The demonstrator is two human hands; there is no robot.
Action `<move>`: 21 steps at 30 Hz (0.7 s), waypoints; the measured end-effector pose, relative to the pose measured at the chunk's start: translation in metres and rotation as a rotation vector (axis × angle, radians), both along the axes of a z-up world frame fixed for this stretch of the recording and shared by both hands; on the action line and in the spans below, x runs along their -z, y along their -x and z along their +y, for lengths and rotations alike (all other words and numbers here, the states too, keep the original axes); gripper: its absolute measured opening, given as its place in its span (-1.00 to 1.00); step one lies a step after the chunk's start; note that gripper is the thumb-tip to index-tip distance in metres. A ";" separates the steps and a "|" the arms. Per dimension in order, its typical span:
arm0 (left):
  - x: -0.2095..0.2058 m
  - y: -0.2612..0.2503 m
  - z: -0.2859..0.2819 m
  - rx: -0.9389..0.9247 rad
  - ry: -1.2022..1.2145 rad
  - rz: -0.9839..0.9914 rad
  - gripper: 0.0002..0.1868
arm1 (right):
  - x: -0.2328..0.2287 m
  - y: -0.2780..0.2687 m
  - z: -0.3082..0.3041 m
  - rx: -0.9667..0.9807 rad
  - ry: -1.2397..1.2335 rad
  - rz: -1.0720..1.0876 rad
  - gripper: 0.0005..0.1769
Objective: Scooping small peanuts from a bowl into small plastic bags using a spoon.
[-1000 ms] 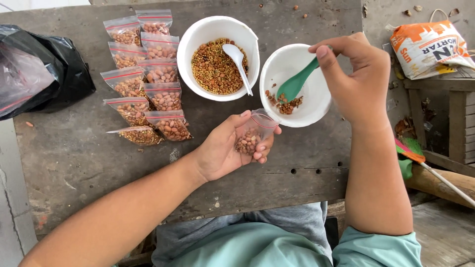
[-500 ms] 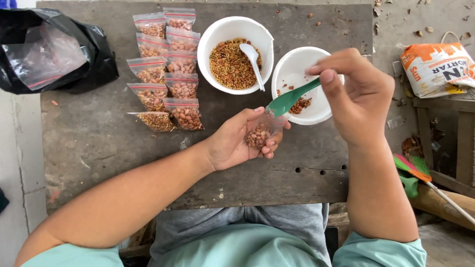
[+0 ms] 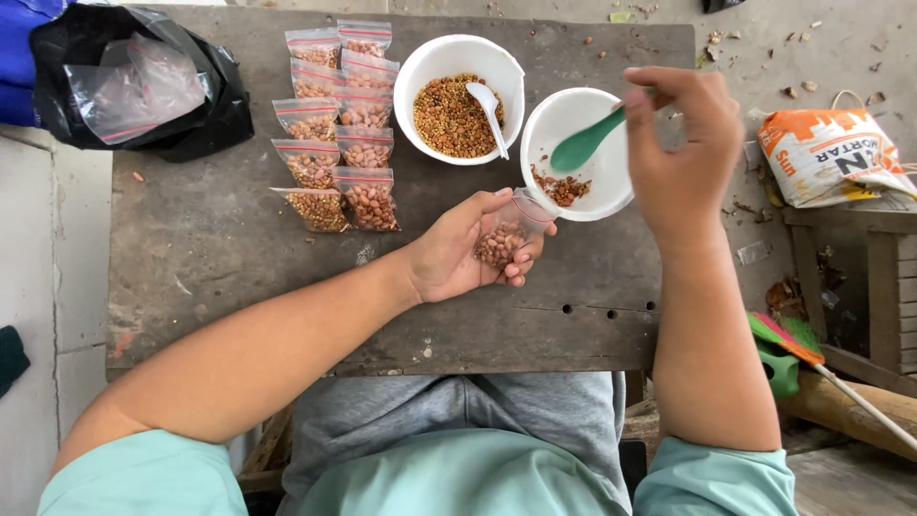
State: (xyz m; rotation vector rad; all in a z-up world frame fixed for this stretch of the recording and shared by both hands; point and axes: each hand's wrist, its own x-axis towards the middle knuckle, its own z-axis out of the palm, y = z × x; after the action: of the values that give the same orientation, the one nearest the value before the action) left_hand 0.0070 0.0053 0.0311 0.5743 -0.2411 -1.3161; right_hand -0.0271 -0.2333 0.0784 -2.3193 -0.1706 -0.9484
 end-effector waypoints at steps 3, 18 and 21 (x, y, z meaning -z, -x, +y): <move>-0.002 0.002 -0.001 -0.013 -0.042 -0.026 -0.41 | -0.010 0.004 0.011 0.051 0.159 0.132 -0.81; -0.064 0.060 0.082 -0.156 -0.569 -0.740 -0.03 | -0.043 0.041 0.064 -0.591 0.055 0.200 -0.85; -0.077 0.108 0.154 -0.432 -0.845 -1.100 -0.36 | -0.032 0.043 0.059 -0.527 0.101 0.091 -0.74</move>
State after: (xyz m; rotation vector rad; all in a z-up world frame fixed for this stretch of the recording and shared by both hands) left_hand -0.1008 0.1595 0.1077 1.9396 -0.4166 -0.5104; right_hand -0.0702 -0.1745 0.1102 -2.2283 -0.7630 -0.5759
